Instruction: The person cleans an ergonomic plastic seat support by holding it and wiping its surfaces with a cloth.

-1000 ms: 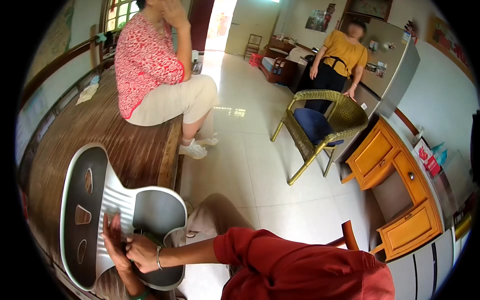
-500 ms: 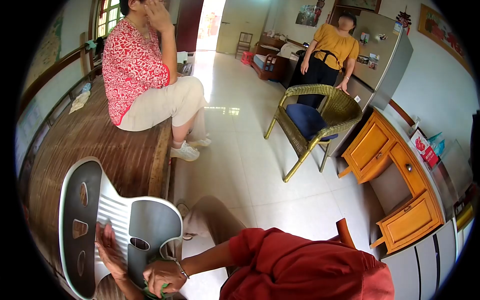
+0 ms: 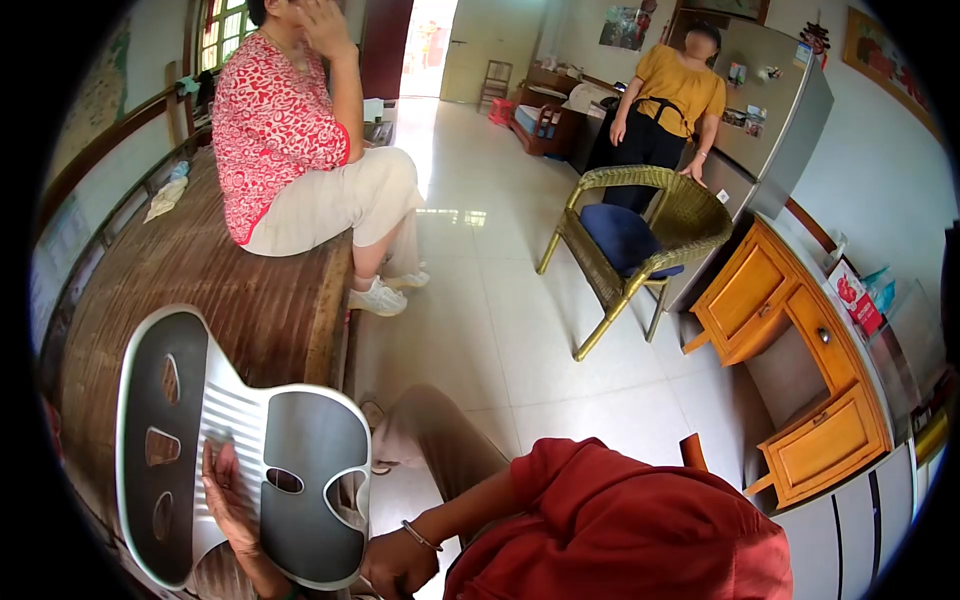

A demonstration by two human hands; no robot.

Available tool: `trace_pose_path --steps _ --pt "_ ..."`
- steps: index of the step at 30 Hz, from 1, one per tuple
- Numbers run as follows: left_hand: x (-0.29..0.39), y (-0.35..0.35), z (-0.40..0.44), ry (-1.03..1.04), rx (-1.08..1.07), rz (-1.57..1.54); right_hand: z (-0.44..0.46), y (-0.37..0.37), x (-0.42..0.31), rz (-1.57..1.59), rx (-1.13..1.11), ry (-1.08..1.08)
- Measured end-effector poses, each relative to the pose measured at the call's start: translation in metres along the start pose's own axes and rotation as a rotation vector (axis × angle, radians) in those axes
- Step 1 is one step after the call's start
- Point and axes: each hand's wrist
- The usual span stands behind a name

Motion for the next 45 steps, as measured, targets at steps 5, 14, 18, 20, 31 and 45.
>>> trace_pose_path --steps 5,14,18,20,31,45 --pt "-0.013 -0.004 0.001 -0.025 0.021 0.05 0.044 -0.088 -0.057 0.307 0.476 0.143" --pt "0.021 0.001 0.001 -0.125 -0.011 -0.504 0.107 -0.083 0.038 -0.369 0.812 0.382" --pt "0.025 -0.01 0.005 -0.23 -0.102 -0.525 0.112 -0.084 0.027 -0.402 0.697 0.376" --pt "0.027 -0.011 0.004 -0.233 -0.114 -0.561 0.108 -0.087 0.025 -0.493 0.542 0.352" --pt "0.028 0.004 0.004 -0.092 -0.029 -0.165 0.071 -0.058 -0.023 -0.49 0.189 0.259" --pt "0.019 0.01 -0.001 -0.144 -0.063 0.034 0.008 -0.027 -0.051 -0.616 0.205 0.2"
Point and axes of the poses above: each hand's wrist, its own z-axis towards the middle knuckle, its own y-axis out of the palm, x = y × z, and after that the axes turned 1 degree about -z, right-handed
